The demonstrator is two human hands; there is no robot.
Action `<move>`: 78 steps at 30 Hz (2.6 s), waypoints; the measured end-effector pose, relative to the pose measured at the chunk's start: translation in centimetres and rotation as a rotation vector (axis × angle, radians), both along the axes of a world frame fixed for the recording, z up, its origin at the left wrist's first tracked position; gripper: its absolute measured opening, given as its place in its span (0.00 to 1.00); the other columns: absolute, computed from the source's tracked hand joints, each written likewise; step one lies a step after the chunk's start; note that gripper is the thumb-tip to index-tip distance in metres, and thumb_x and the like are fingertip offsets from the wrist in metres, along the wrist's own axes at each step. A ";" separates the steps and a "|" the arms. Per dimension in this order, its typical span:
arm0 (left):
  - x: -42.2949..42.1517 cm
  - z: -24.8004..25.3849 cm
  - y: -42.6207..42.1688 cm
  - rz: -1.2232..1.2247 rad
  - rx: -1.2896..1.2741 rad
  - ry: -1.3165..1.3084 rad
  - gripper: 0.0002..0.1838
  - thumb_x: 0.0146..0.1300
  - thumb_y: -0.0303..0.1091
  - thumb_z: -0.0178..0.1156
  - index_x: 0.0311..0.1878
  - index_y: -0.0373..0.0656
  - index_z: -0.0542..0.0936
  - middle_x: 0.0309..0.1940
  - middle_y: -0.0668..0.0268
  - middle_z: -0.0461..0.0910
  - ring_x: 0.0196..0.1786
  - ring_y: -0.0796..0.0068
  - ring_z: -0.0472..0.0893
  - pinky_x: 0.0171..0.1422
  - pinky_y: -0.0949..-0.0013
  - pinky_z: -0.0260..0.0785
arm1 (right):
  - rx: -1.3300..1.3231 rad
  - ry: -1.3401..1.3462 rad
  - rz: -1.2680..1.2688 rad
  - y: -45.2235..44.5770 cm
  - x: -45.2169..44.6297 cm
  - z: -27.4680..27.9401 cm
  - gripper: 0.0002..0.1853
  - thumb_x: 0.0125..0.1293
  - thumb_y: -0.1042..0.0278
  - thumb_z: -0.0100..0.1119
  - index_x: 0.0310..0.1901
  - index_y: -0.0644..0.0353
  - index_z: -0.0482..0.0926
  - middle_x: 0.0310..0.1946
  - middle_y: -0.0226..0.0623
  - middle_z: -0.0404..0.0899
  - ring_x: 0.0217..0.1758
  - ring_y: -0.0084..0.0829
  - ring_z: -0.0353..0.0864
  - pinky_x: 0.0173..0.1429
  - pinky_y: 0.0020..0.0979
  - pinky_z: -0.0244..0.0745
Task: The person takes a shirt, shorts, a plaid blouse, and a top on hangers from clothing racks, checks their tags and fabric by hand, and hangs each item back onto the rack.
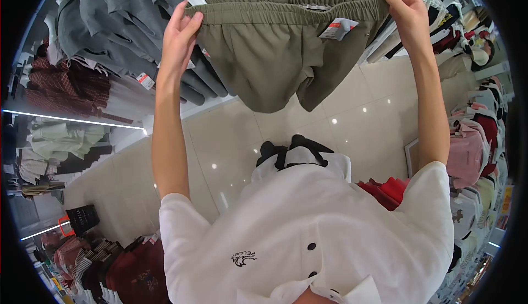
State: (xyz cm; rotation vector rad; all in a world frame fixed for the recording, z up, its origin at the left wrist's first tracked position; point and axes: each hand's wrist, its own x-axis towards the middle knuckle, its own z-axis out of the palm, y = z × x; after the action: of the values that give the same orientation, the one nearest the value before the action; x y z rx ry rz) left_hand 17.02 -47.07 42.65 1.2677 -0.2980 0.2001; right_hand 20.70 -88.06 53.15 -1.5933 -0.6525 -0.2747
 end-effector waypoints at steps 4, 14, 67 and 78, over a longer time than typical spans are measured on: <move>0.3 -2.7 -0.8 0.093 -0.052 -0.001 0.27 0.75 0.32 0.56 0.73 0.35 0.62 0.53 0.64 0.78 0.55 0.79 0.76 0.63 0.74 0.65 | -0.132 0.070 -0.018 0.4 -6.2 -1.7 0.27 0.66 0.77 0.63 0.65 0.64 0.69 0.52 0.42 0.82 0.58 0.34 0.81 0.62 0.30 0.71; 2.2 -8.3 -10.0 -0.252 -0.183 0.138 0.31 0.77 0.48 0.48 0.73 0.37 0.61 0.48 0.59 0.74 0.57 0.67 0.73 0.61 0.69 0.71 | -0.448 -0.515 0.288 10.0 -19.6 -10.8 0.17 0.48 0.70 0.69 0.44 0.57 0.85 0.28 0.28 0.68 0.30 0.28 0.73 0.27 0.24 0.72; -16.5 -12.4 -16.7 -1.044 0.262 0.745 0.36 0.77 0.57 0.44 0.78 0.42 0.59 0.80 0.57 0.55 0.83 0.53 0.47 0.82 0.54 0.42 | -0.925 0.971 1.277 -10.8 -3.8 -18.8 0.15 0.66 0.64 0.66 0.54 0.51 0.84 0.30 0.39 0.84 0.30 0.45 0.80 0.33 0.37 0.73; -15.7 -13.1 -17.3 -0.983 0.127 0.403 0.27 0.63 0.48 0.68 0.61 0.43 0.78 0.64 0.59 0.76 0.73 0.51 0.67 0.72 0.52 0.62 | -0.882 1.576 1.104 -13.7 -5.2 -19.6 0.18 0.60 0.73 0.70 0.53 0.64 0.85 0.59 0.43 0.82 0.59 0.35 0.83 0.63 0.31 0.74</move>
State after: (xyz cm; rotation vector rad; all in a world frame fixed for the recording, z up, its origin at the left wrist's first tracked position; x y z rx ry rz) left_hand 1.30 -64.33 29.50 1.1245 -0.5510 -0.9120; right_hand 15.51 -101.74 33.54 -1.3918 -0.2245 2.0980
